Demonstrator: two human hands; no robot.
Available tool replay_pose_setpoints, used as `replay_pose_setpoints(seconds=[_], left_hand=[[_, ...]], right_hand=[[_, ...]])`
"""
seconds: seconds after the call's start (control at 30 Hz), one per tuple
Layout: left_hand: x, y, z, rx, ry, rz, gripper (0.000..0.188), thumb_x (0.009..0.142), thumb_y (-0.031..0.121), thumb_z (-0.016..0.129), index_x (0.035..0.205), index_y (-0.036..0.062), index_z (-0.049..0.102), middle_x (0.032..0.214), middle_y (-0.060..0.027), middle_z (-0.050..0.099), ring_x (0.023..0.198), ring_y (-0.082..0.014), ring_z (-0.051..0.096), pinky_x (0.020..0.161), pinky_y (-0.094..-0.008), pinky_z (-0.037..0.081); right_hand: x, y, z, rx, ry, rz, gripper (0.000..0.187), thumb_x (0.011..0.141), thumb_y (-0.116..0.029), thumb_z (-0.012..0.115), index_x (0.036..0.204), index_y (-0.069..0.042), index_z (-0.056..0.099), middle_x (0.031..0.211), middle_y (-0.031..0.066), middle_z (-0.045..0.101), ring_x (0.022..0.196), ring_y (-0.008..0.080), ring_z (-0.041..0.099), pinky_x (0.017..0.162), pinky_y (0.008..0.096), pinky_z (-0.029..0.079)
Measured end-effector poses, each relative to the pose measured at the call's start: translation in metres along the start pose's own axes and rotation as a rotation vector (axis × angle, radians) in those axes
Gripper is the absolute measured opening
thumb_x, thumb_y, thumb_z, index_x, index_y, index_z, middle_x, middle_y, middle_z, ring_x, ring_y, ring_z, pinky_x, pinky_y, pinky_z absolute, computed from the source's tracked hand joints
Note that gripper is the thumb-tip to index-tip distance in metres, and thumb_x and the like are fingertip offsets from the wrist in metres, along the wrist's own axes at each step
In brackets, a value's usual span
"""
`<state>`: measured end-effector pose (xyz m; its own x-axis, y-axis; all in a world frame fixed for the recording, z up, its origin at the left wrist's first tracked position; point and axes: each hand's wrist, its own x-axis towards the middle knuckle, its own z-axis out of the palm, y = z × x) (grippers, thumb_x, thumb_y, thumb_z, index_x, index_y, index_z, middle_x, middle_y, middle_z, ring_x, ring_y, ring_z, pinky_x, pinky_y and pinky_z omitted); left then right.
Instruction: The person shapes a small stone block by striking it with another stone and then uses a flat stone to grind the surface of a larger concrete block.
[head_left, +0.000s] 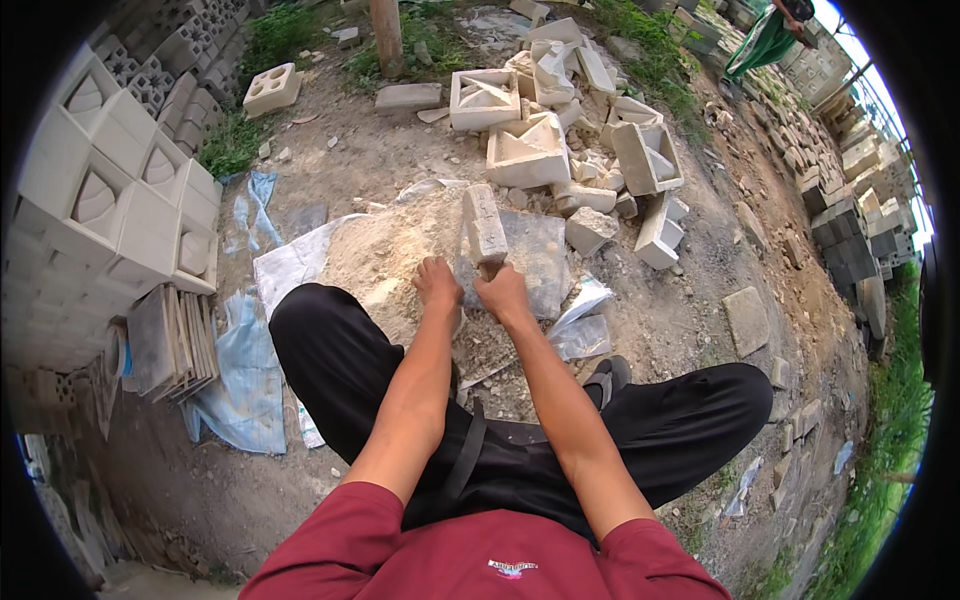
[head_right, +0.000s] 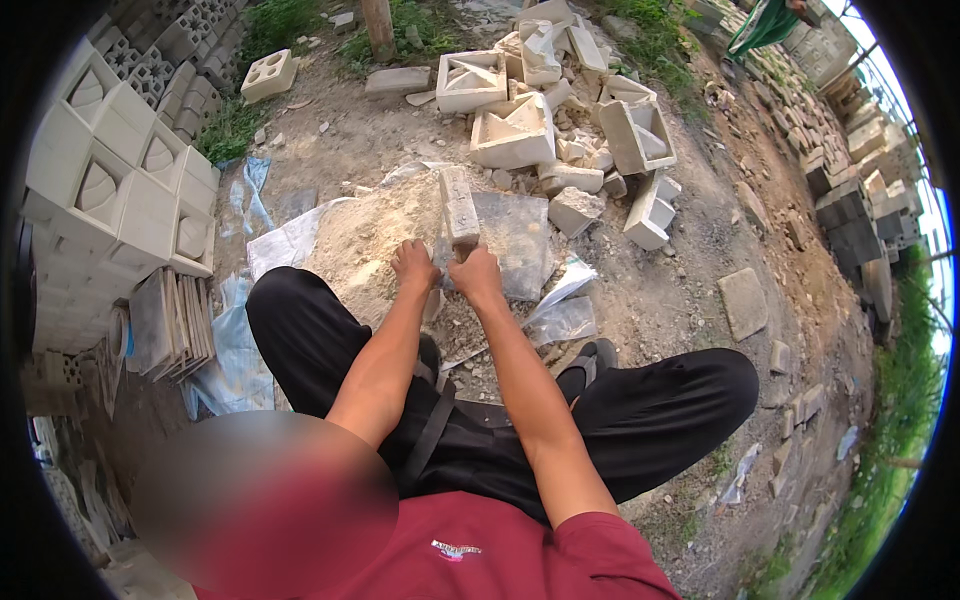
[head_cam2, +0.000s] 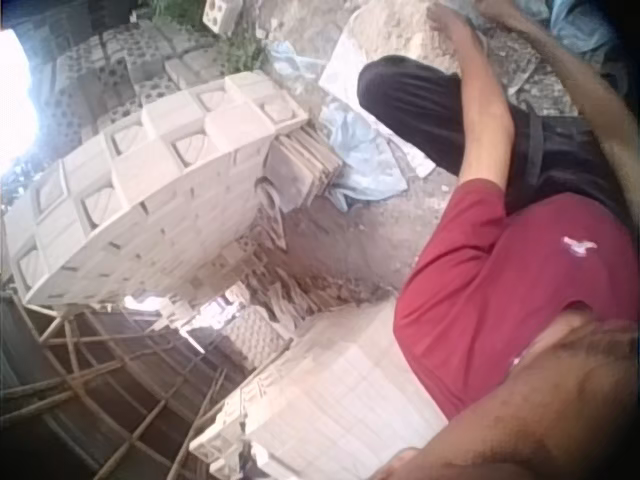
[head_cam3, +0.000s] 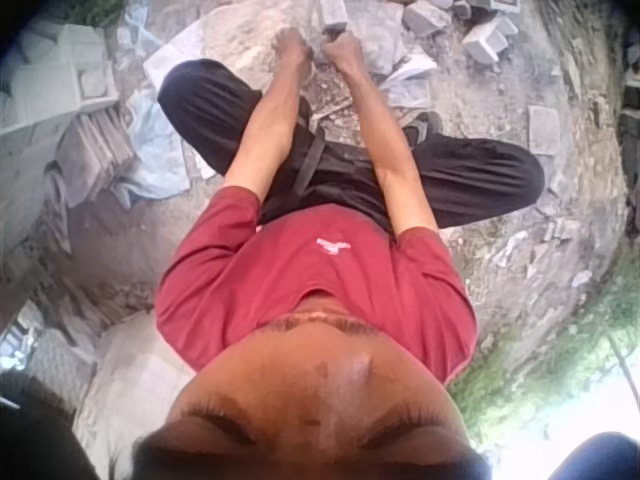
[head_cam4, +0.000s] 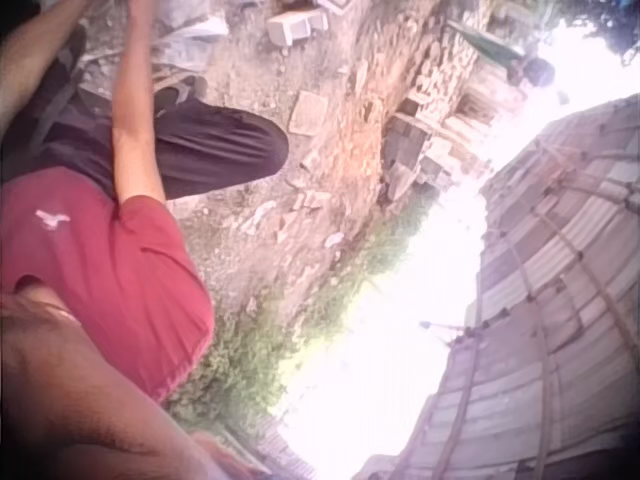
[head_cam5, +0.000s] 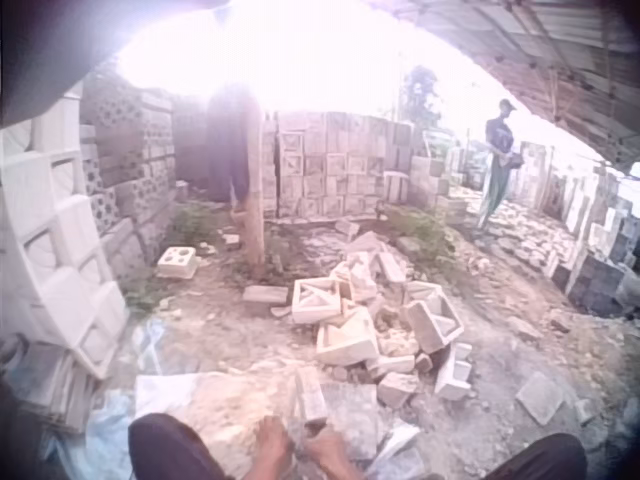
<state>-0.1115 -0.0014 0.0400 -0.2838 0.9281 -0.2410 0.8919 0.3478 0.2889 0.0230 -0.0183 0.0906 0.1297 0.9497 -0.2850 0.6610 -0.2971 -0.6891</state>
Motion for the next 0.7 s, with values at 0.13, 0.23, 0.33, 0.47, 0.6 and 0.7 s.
replay_pose_setpoints(seconds=[0.13,0.23,0.33,0.47,0.6,0.7], left_hand=[[-0.004,0.004,-0.005,0.013,-0.014,0.026,0.048,0.07,0.015,0.072,0.114,0.0073,0.055,0.124,-0.0112,0.049,0.122,-0.0288,0.043,0.099,-0.0455,0.036],[0.0,0.0,-0.007,0.021,0.034,0.053,0.042,0.073,0.015,0.07,0.112,0.0086,0.056,0.12,-0.0102,0.051,0.118,-0.0286,0.046,0.096,-0.0456,0.039],[0.003,-0.016,-0.006,0.025,0.052,0.056,0.041,0.072,0.016,0.07,0.111,0.0093,0.057,0.116,-0.0102,0.054,0.114,-0.0291,0.05,0.094,-0.0459,0.041],[0.007,-0.015,-0.005,-0.025,0.121,0.099,0.04,0.071,0.015,0.069,0.108,0.0087,0.057,0.114,-0.0124,0.055,0.111,-0.0303,0.052,0.092,-0.0444,0.043],[0.002,0.033,-0.004,-0.206,0.112,0.243,0.046,0.068,0.016,0.071,0.111,0.0065,0.057,0.111,-0.0158,0.055,0.107,-0.0342,0.054,0.092,-0.0435,0.045],[-0.005,0.073,0.01,-0.334,0.055,0.388,0.053,0.066,0.015,0.072,0.116,0.0053,0.056,0.11,-0.0178,0.056,0.105,-0.0369,0.056,0.092,-0.0432,0.046]], right_hand=[[0.002,0.037,0.012,-0.205,-0.02,0.001,0.049,0.067,-0.035,0.072,0.084,0.01,0.065,0.092,0.0303,0.066,0.092,0.0397,0.066,0.076,0.0413,0.053],[0.026,0.032,-0.024,-0.124,-0.198,0.018,0.056,0.063,-0.04,0.072,0.087,0.011,0.066,0.093,0.0302,0.066,0.091,0.0393,0.066,0.076,0.0407,0.053],[0.023,0.031,-0.057,-0.045,-0.203,0.037,0.056,0.063,-0.039,0.072,0.088,0.011,0.066,0.091,0.03,0.066,0.09,0.0392,0.066,0.076,0.0404,0.053],[0.017,0.075,-0.077,0.005,0.049,0.135,0.054,0.064,-0.038,0.071,0.086,0.011,0.065,0.087,0.0279,0.067,0.086,0.0379,0.067,0.073,0.04,0.053],[0.001,0.133,-0.077,0.218,0.299,0.18,0.053,0.067,-0.034,0.07,0.084,0.015,0.062,0.075,0.0253,0.067,0.065,0.0317,0.069,0.063,0.0384,0.055],[-0.006,0.139,-0.069,0.506,0.28,0.301,0.05,0.07,-0.031,0.07,0.081,0.016,0.061,0.067,0.023,0.065,0.056,0.0265,0.068,0.055,0.0371,0.054]])
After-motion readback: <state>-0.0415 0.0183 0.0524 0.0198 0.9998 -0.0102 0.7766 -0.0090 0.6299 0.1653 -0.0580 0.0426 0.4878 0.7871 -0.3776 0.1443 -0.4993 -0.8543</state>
